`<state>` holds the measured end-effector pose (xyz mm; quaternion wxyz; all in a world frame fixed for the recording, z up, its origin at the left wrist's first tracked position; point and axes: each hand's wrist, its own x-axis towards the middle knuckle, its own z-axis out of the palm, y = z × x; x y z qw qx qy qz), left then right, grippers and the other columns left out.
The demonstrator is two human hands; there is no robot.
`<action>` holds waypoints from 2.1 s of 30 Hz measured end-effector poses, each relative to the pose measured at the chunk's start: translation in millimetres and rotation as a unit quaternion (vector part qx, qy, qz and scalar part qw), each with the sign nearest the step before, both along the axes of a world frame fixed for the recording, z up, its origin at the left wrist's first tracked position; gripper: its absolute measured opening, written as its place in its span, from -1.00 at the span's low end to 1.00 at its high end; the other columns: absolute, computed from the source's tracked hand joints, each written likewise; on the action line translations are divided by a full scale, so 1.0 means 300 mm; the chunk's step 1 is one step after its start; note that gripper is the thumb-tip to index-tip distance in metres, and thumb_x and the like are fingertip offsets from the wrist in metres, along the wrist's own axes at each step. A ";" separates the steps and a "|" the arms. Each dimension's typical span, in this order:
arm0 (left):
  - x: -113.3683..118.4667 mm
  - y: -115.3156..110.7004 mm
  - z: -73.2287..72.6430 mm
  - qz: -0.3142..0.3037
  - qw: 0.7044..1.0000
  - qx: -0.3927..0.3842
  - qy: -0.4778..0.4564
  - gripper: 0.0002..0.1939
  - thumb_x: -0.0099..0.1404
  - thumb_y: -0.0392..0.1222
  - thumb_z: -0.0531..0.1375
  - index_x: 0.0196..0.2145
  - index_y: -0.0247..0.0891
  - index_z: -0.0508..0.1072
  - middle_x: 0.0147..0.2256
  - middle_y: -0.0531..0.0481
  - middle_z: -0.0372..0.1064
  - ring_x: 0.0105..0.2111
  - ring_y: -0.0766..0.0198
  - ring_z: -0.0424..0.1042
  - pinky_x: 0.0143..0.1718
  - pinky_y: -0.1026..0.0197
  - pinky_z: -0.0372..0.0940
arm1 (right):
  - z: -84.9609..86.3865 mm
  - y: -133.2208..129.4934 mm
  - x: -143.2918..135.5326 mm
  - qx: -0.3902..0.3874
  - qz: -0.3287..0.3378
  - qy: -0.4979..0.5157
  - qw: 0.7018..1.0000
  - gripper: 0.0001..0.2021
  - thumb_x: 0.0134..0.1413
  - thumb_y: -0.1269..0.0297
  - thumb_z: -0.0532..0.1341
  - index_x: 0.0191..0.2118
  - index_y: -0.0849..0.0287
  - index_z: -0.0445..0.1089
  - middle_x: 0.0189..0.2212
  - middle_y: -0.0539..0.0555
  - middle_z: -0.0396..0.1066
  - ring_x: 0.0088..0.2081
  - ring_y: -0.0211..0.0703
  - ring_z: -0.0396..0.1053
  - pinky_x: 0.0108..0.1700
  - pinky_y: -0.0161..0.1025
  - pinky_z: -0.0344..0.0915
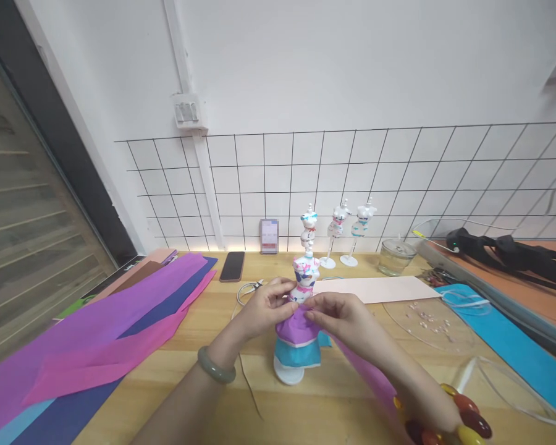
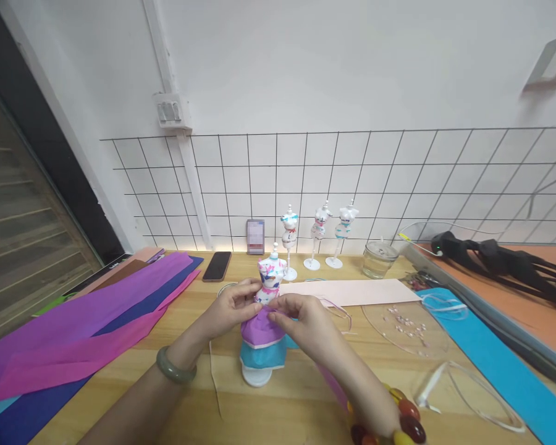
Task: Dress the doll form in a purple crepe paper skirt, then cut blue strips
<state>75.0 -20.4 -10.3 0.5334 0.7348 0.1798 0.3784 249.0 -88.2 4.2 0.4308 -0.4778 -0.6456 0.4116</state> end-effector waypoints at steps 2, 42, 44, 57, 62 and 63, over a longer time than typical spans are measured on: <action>-0.001 -0.001 -0.003 -0.008 1.000 0.004 0.002 -0.69 0.19 -0.20 0.18 -0.09 -0.29 0.44 -0.07 -0.13 0.24 -0.03 0.17 0.30 -0.02 0.16 0.25 | -0.001 -0.004 -0.003 0.001 -0.013 -0.010 1.000 -0.81 0.02 0.19 0.21 -0.35 0.22 0.44 -0.41 0.09 0.50 -0.37 -0.15 0.44 -0.31 -0.24 0.36; -0.033 -0.024 0.062 0.116 0.958 0.202 0.167 -0.63 0.13 -0.33 0.14 -0.07 -0.22 0.43 -0.06 -0.05 0.38 -0.03 0.17 0.33 0.02 0.19 0.21 | -0.001 -0.018 -0.022 0.109 -0.005 -0.139 0.984 -0.82 0.14 0.30 0.12 -0.32 0.15 0.48 -0.38 0.06 0.43 -0.33 -0.19 0.34 -0.29 -0.30 0.24; -0.033 -0.024 0.064 0.113 0.958 0.203 0.169 -0.63 0.13 -0.33 0.14 -0.06 -0.22 0.42 -0.05 -0.05 0.38 -0.02 0.18 0.33 0.02 0.20 0.21 | -0.003 -0.019 -0.023 0.104 -0.001 -0.134 0.986 -0.81 0.15 0.29 0.11 -0.33 0.16 0.48 -0.40 0.05 0.43 -0.35 -0.19 0.34 -0.30 -0.30 0.25; -0.030 -0.018 0.045 0.123 0.951 0.219 0.181 -0.63 0.14 -0.29 0.15 -0.05 -0.24 0.40 -0.04 -0.08 0.36 -0.01 0.15 0.30 0.03 0.17 0.21 | -0.001 -0.008 -0.032 0.087 -0.061 -0.089 0.990 -0.87 0.08 0.30 0.19 -0.41 0.20 0.43 -0.56 -0.03 0.41 -0.52 -0.31 0.29 -0.46 -0.38 0.21; -0.030 -0.012 0.044 0.126 0.948 0.219 0.194 -0.66 0.15 -0.28 0.16 -0.08 -0.24 0.40 -0.04 -0.07 0.34 0.01 0.15 0.28 0.04 0.18 0.18 | -0.022 0.003 -0.023 0.096 -0.075 -0.098 0.988 -0.88 0.08 0.29 0.19 -0.40 0.18 0.44 -0.52 -0.01 0.44 -0.49 -0.28 0.32 -0.43 -0.36 0.24; -0.029 -0.014 0.050 0.123 0.948 0.220 0.194 -0.68 0.15 -0.29 0.16 -0.10 -0.23 0.41 -0.05 -0.06 0.35 0.00 0.17 0.29 0.02 0.19 0.19 | -0.025 0.005 -0.023 0.098 -0.077 -0.101 0.987 -0.88 0.08 0.29 0.19 -0.40 0.18 0.44 -0.52 -0.01 0.44 -0.49 -0.28 0.32 -0.43 -0.35 0.24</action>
